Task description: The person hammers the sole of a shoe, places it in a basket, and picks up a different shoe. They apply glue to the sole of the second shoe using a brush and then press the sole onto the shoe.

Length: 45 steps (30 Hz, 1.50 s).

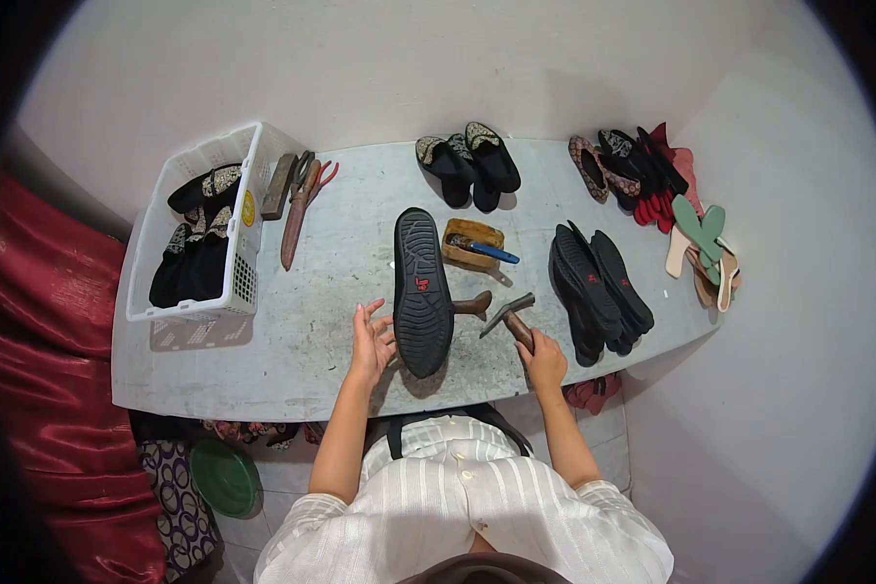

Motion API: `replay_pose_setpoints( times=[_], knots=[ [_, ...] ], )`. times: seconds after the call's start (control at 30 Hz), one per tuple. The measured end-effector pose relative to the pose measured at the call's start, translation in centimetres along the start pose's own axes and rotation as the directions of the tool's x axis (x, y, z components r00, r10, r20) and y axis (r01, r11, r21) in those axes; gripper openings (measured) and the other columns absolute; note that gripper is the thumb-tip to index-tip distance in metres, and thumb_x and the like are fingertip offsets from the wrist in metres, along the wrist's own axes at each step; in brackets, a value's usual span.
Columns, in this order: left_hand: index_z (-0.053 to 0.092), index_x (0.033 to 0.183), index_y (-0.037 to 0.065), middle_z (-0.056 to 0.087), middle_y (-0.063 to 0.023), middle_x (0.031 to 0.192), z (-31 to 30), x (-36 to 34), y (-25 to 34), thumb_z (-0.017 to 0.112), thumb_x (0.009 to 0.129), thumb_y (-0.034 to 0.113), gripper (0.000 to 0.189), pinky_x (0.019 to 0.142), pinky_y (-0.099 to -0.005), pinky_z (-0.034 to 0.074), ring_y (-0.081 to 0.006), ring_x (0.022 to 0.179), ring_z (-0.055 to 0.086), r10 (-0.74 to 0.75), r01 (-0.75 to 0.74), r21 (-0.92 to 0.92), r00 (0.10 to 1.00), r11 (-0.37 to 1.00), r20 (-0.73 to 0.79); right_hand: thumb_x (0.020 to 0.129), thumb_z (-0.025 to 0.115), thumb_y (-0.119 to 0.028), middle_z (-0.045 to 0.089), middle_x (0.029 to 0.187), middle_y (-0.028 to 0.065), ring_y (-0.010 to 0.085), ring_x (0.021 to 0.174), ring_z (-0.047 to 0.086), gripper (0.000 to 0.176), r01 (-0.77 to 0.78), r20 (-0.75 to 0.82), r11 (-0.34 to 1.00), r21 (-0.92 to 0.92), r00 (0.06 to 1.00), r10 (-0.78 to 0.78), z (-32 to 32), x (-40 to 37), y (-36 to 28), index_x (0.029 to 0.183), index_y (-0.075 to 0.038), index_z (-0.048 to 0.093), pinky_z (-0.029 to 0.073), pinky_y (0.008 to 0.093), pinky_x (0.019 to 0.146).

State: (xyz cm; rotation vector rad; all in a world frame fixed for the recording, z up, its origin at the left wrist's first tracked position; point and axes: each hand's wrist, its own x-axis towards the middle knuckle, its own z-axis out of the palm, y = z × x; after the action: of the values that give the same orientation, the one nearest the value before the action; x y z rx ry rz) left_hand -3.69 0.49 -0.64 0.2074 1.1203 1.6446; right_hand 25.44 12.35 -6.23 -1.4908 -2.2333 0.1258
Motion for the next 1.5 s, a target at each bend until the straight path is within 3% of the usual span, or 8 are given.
replay_pose_setpoints(
  times=[0.23,0.3,0.5,0.6,0.8,1.07,1.23,1.5],
  knots=[
    [0.036,0.125,0.004,0.05,-0.0123,0.097,0.9,0.3,0.4,0.036,0.092,0.051,0.057,0.071,-0.0358,0.051,-0.0218,0.086,0.056,0.011,-0.015,-0.05,0.996,0.999,-0.085,0.074,0.07,-0.028,0.063,0.081,0.0074,0.0281,0.076,0.056,0.029,0.247,-0.077,0.969,0.012,0.966,-0.246,-0.4,3.6,-0.7,0.094,-0.008,0.063,0.043,0.0383,0.069],
    [0.038,0.124,0.003,0.051,-0.0113,0.095,1.1,1.0,1.0,0.04,0.092,0.048,0.055,0.068,-0.0349,0.052,-0.0207,0.086,0.056,0.013,-0.012,0.006,0.991,1.0,-0.132,0.076,0.068,-0.024,0.063,0.083,0.0085,0.0264,0.074,0.058,0.023,0.299,-0.101,0.918,0.262,0.954,-0.283,-0.7,5.5,-3.1,0.091,-0.007,0.064,0.044,0.036,0.067],
    [0.039,0.131,0.021,0.051,-0.0075,0.11,3.1,4.2,6.0,0.052,0.088,0.043,0.051,0.081,-0.0379,0.043,-0.0205,0.094,0.051,0.162,-0.121,0.393,0.984,0.911,-0.074,0.086,0.061,-0.029,0.063,0.087,0.0072,0.015,0.076,0.06,0.044,-0.296,0.477,0.555,0.778,0.852,-0.215,0.8,5.9,-10.4,0.122,-0.006,0.047,0.048,0.0292,0.069],
    [0.036,0.136,0.024,0.053,-0.0078,0.114,5.3,6.2,8.3,0.058,0.085,0.044,0.059,0.085,-0.0383,0.041,-0.0202,0.101,0.051,0.185,-0.151,0.448,0.982,0.881,-0.034,0.087,0.061,-0.03,0.057,0.112,0.0101,0.0148,0.089,0.059,0.074,-0.761,0.723,0.016,0.649,0.61,-0.324,1.0,5.9,-11.5,0.143,-0.016,0.015,0.05,0.0297,0.07],
    [0.038,0.136,0.021,0.055,-0.0109,0.111,7.1,9.2,10.5,0.07,0.079,0.028,0.067,0.078,-0.0332,0.044,-0.0167,0.099,0.053,0.059,-0.156,0.56,0.981,0.814,0.186,0.081,0.068,-0.015,0.055,0.115,0.0136,0.0176,0.098,0.058,0.089,-0.612,0.68,0.3,0.732,0.634,-0.367,-3.8,6.5,-14.1,0.145,-0.019,0.005,0.051,0.0353,0.078],
    [0.049,0.127,0.007,0.061,-0.0093,0.101,6.8,10.8,10.8,0.074,0.075,0.017,0.058,0.065,-0.024,0.051,-0.0137,0.084,0.062,-0.007,-0.132,0.505,0.964,0.853,0.264,0.078,0.07,-0.009,0.053,0.117,0.0152,0.0217,0.1,0.058,0.093,-0.621,0.642,0.196,0.759,0.662,-0.387,-4.3,6.5,-14.5,0.145,-0.021,0.005,0.053,0.037,0.075],
    [0.06,0.114,0.005,0.067,-0.0055,0.086,7.4,11.9,10.8,0.078,0.067,0.017,0.052,0.043,-0.0162,0.039,-0.0076,0.063,0.062,-0.007,-0.061,0.474,0.99,0.878,0.14,0.08,0.068,-0.008,0.055,0.114,0.0153,0.0221,0.098,0.059,0.091,-0.722,0.689,0.073,0.688,0.62,-0.375,-6.0,7.4,-14.9,0.145,-0.022,0.007,0.054,0.0382,0.069],
    [0.06,0.112,0.003,0.066,-0.0071,0.09,9.9,11.2,12.9,0.078,0.067,0.019,0.05,0.054,-0.0203,0.048,-0.0117,0.069,0.063,-0.01,-0.019,0.521,0.999,0.853,0.052,0.08,0.068,-0.009,0.058,0.109,0.0124,0.0214,0.09,0.063,0.087,-0.778,0.724,0.039,0.627,0.563,-0.398,-9.6,10.5,-15.5,0.144,-0.02,0.009,0.056,0.0405,0.068]
  ],
)
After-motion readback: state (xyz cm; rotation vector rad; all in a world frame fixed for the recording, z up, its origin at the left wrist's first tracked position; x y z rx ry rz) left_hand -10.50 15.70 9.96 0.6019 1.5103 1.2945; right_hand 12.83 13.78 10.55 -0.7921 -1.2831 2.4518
